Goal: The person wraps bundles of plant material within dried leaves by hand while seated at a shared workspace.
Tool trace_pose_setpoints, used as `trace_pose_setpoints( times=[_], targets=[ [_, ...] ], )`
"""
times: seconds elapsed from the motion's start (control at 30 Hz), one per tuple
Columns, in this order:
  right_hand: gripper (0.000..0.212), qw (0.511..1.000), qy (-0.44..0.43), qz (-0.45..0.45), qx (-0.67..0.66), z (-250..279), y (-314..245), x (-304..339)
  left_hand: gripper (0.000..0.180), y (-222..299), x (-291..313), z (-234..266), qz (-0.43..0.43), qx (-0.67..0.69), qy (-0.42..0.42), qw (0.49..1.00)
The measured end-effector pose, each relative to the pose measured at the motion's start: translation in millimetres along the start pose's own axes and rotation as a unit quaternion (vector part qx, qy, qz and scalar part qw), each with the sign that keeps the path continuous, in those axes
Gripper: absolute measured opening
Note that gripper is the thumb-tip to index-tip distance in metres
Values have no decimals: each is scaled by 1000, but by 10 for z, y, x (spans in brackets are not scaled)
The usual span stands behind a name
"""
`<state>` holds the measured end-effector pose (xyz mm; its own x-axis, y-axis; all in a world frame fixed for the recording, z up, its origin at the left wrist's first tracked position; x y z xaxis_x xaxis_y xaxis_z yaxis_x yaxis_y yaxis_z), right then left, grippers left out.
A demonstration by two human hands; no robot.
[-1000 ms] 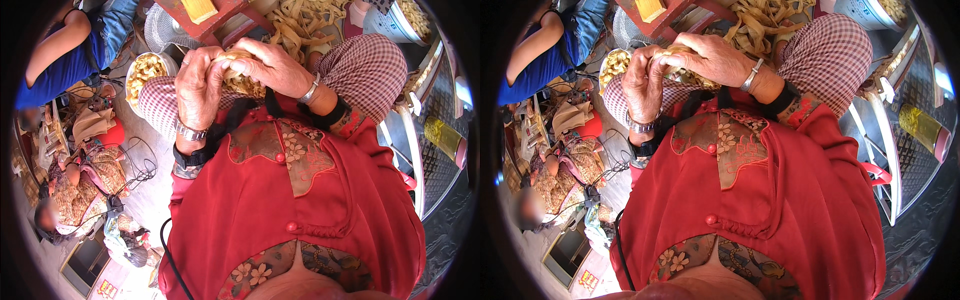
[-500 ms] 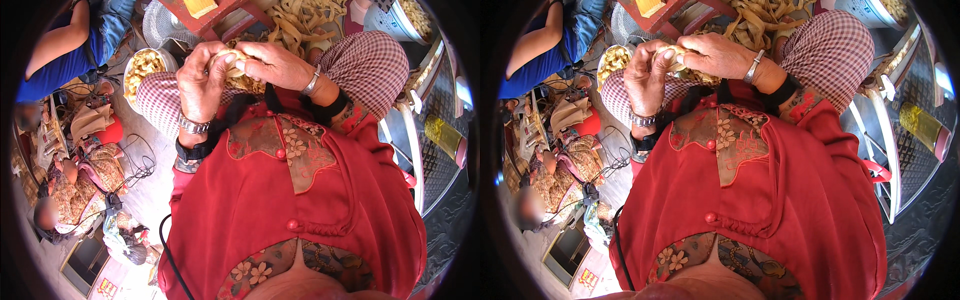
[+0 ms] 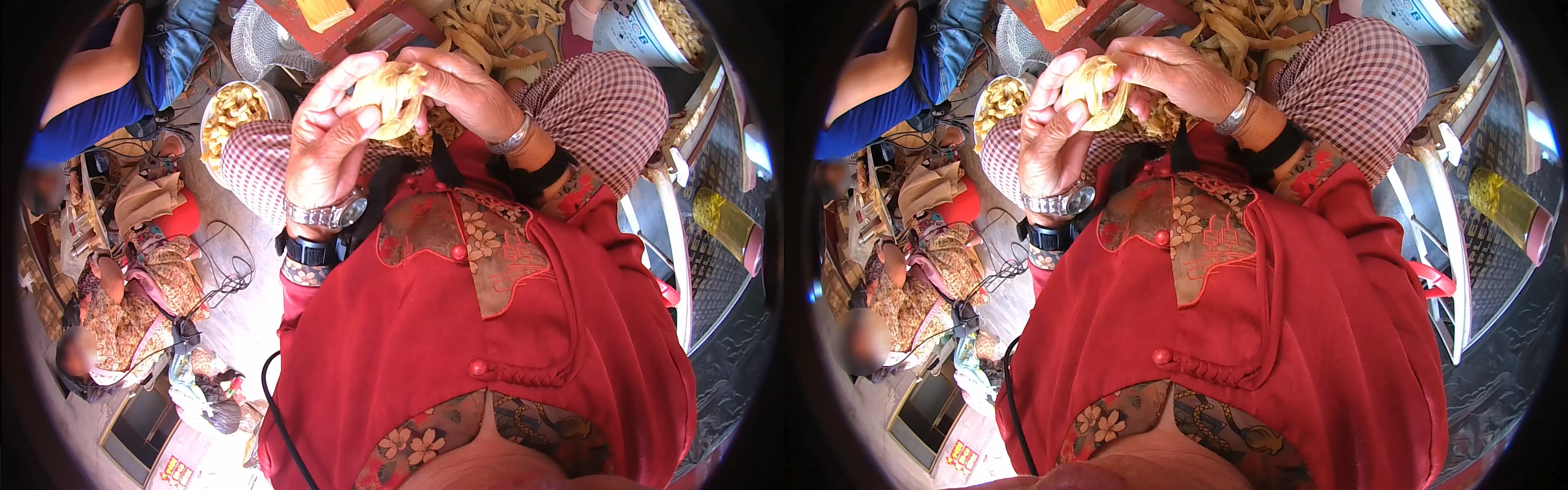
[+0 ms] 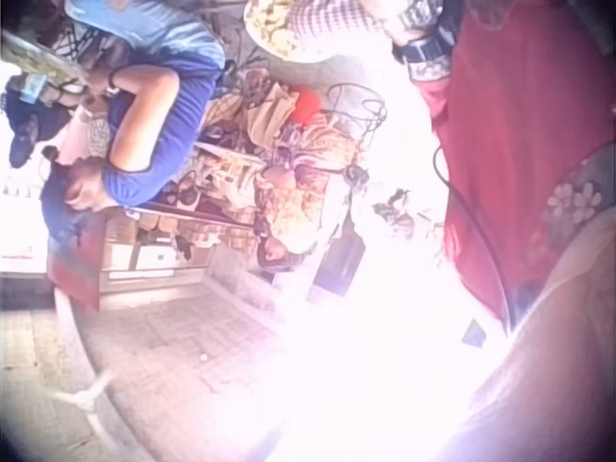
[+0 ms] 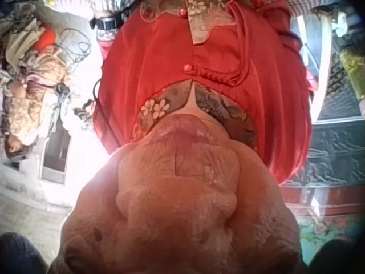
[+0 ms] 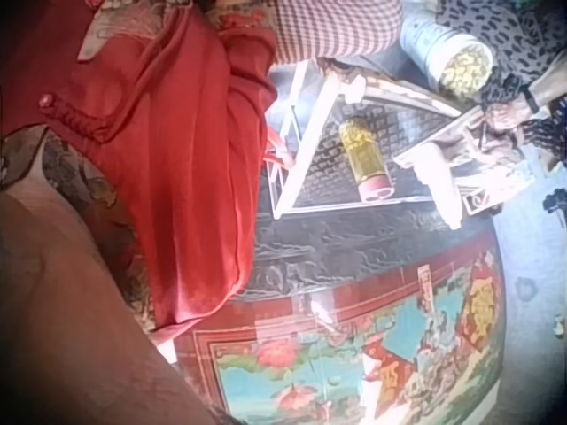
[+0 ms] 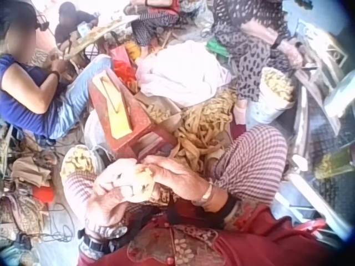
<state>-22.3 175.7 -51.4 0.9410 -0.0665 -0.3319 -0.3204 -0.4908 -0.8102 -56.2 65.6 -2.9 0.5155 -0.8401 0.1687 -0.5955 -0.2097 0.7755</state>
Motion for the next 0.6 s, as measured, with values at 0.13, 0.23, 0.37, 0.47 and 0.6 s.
trace_pose_setpoints(
  times=[0.13,0.23,0.37,0.47,0.6],
  targets=[
    [36,1000,8,5,21,11,-11,-5,47,6,-7,-16,-9,-18,14,1000],
    [35,998,-2,-5,60,-27,-50,-30,41,25,-18,7,-31,-68,18,997],
    [35,997,-3,-23,74,-7,1,-8,30,56,-38,53,-68,-215,146,963],
    [35,997,21,-28,69,-37,11,-12,27,105,-38,8,-92,-410,157,894],
    [35,996,36,-35,72,-15,18,12,37,59,-42,-131,-89,-431,126,889]
  ],
)
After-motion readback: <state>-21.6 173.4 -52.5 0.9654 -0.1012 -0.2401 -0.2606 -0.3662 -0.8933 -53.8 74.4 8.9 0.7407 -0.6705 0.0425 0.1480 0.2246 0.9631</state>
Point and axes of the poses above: each hand's wrist, its own x-axis away from the middle knuckle, its own z-axis out of the back of the hand, y = z × x, the point moved 7 cm from there along -x, towards the middle knuckle, and after that the axes turned 11 degrees about z, right-handed, at the moved point
